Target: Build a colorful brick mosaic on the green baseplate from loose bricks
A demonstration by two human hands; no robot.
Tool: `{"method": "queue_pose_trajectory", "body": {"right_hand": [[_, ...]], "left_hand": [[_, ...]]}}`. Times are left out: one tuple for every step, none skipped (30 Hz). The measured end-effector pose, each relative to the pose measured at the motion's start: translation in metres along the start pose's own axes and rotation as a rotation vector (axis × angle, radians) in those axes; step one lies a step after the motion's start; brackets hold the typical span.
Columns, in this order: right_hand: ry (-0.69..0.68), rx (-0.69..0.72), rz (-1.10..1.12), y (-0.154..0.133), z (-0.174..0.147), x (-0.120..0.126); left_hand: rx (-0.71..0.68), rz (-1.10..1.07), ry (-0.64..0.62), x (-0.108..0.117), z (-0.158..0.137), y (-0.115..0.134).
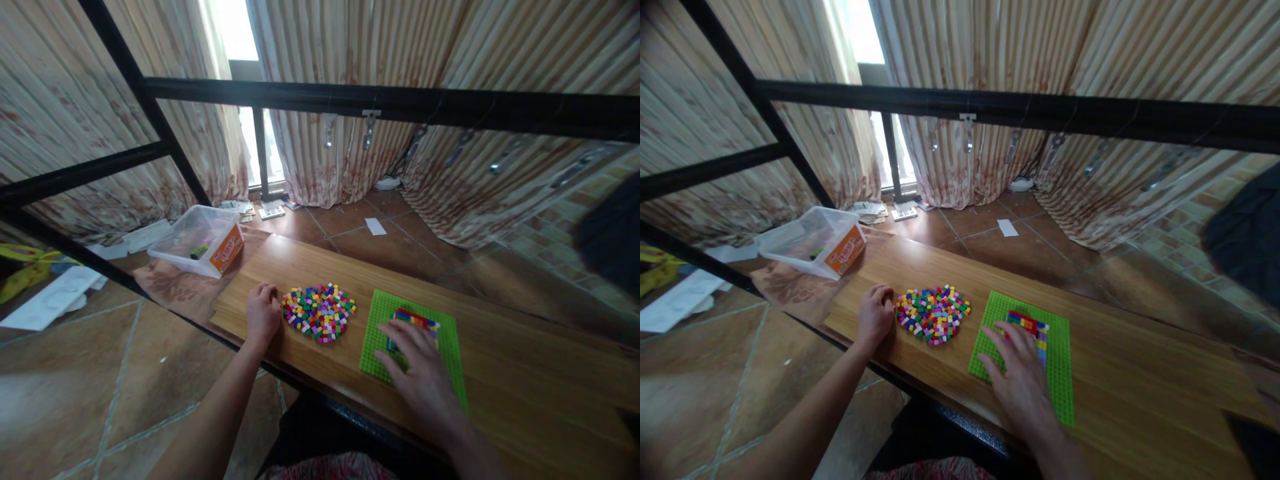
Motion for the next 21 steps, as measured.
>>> {"method": "queue_pose_trajectory", "body": {"right_hand": [[-0.027, -0.007, 0.07, -0.013, -0.002, -0.01], [-0.062, -0.01, 0.142, -0.024, -0.004, -0.021], [-0.086, -0.01, 0.193, -0.034, -0.005, -0.032], [-0.088, -0.027, 0.217, -0.039, -0.006, -0.042], [-0.087, -0.045, 0.229, -0.042, -0.006, -0.051], [-0.087, -0.059, 0.234, -0.043, -0.006, -0.059], [-0.087, -0.071, 0.232, -0.043, -0.005, -0.066], [-0.09, -0.077, 0.23, -0.042, -0.003, -0.07], [-0.096, -0.077, 0.226, -0.04, -0.002, -0.074], [-0.099, -0.073, 0.223, -0.039, 0.0, -0.076], [-0.099, -0.065, 0.22, -0.038, 0.001, -0.078], [-0.095, -0.056, 0.219, -0.038, 0.002, -0.078], [-0.089, -0.048, 0.218, -0.037, 0.002, -0.079], [-0.084, -0.042, 0.216, -0.038, 0.002, -0.079], [-0.079, -0.039, 0.212, -0.038, 0.002, -0.079], [-0.077, -0.039, 0.207, -0.039, 0.001, -0.079], [-0.077, -0.04, 0.199, -0.04, 0.0, -0.079], [-0.076, -0.042, 0.192, -0.042, -0.001, -0.078], [-0.071, -0.044, 0.187, -0.043, -0.002, -0.076], [-0.06, -0.046, 0.185, -0.045, -0.004, -0.073], [-0.047, -0.05, 0.189, -0.045, -0.006, -0.069]], "left_hand": [[0.001, 0.0, 0.002, 0.0, 0.0, 0.0], [0.001, 0.0, 0.003, 0.0, 0.0, 0.0], [0.002, 0.0, 0.004, 0.0, 0.0, -0.001], [0.001, 0.001, 0.003, 0.0, 0.0, -0.001], [0.0, 0.0, 0.002, 0.0, 0.0, -0.001], [-0.003, 0.0, 0.001, 0.0, 0.0, -0.001], [-0.005, 0.0, 0.0, 0.0, 0.0, -0.001], [-0.007, -0.001, 0.0, 0.0, 0.0, -0.001], [-0.009, -0.001, 0.001, -0.001, 0.0, -0.001], [-0.009, -0.003, 0.004, -0.001, -0.001, -0.001], [-0.008, -0.004, 0.006, -0.001, -0.001, -0.002], [-0.007, -0.005, 0.007, -0.001, -0.001, -0.002], [-0.008, -0.006, 0.005, -0.001, 0.0, -0.002], [-0.01, -0.006, 0.003, -0.001, 0.0, -0.003], [-0.012, -0.005, -0.001, -0.002, 0.0, -0.003], [-0.015, -0.003, -0.003, -0.002, 0.0, -0.003], [-0.018, 0.0, -0.003, -0.002, 0.0, -0.003], [-0.02, 0.003, -0.003, -0.001, 0.001, -0.003], [-0.021, 0.007, -0.002, -0.001, 0.001, -0.003], [-0.021, 0.012, 0.0, 0.0, 0.001, -0.003], [-0.021, 0.018, 0.001, 0.0, 0.001, -0.003]]}}
Point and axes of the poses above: each hand's wrist, its own z-axis towards the middle knuckle, its own x-axis out of the back of the hand, y = z × x, the point moved 5 cm from there along z, towards the middle knuckle, and after that the axes turned 10 degrees about y, right-handed, at the moved point
